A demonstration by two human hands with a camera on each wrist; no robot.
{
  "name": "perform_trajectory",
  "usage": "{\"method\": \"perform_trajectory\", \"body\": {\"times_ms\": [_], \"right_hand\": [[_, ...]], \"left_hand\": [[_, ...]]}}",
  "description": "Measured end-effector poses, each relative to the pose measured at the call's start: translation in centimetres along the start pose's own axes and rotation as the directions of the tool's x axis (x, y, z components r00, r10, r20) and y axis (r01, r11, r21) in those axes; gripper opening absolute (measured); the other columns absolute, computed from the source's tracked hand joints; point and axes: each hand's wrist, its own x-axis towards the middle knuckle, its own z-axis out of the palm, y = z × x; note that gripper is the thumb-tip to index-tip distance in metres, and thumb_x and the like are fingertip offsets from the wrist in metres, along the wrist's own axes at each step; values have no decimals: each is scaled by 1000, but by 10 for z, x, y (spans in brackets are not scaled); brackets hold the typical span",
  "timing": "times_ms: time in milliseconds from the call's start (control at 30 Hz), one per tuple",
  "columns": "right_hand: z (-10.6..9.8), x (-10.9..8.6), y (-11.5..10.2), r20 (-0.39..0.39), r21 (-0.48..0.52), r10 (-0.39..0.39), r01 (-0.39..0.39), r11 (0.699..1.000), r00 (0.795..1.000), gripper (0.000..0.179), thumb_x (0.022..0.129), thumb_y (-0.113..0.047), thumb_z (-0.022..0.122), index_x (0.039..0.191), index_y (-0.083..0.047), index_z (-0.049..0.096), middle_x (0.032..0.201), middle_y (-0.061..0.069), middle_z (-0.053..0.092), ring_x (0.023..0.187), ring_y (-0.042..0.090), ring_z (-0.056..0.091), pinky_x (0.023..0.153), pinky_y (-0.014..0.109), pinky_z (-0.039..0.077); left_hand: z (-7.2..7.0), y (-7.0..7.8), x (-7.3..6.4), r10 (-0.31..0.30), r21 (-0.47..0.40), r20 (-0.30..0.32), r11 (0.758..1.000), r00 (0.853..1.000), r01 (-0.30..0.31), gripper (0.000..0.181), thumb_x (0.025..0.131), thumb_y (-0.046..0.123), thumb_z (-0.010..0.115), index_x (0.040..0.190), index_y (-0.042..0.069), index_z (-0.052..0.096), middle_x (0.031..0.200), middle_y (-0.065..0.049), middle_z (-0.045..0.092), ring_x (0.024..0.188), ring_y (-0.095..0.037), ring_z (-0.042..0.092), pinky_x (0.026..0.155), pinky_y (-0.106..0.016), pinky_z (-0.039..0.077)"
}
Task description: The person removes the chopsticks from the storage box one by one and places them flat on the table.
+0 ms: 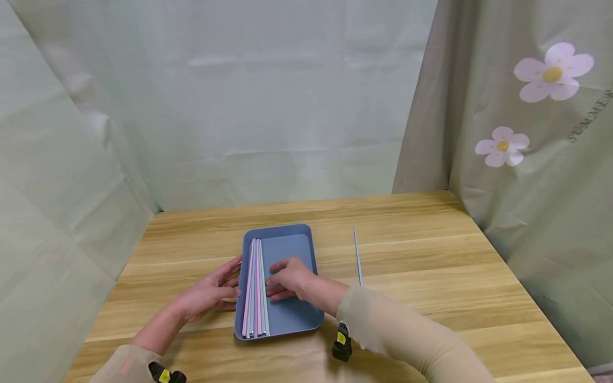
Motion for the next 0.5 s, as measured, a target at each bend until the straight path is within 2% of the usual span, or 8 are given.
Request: {"method": "perform_trajectory", "body": {"times_ms": [267, 500], "right_hand": [[2, 2, 2, 0, -16, -38, 38, 999, 999, 42, 92, 5, 68, 133, 7, 57, 95, 17, 72, 82, 30, 75, 67, 38, 62], [1, -1, 2, 15, 113, -2, 1, 994, 1000, 37, 98, 2, 61, 133, 8, 53, 102, 21, 71, 84, 27, 74, 74, 37, 62]], "left_hand": [[1, 1, 0, -10, 7, -10, 1000, 1000, 10, 92, 99, -3, 56, 166, 19, -3, 170, -17, -8, 150, -49, 12, 99, -58, 50], [1, 2, -1, -12, 7, -13, 1000, 1000, 12, 92, 99, -4, 56, 166, 19, -3, 170, -17, -9, 151, -50, 11, 99, -58, 50]]}}
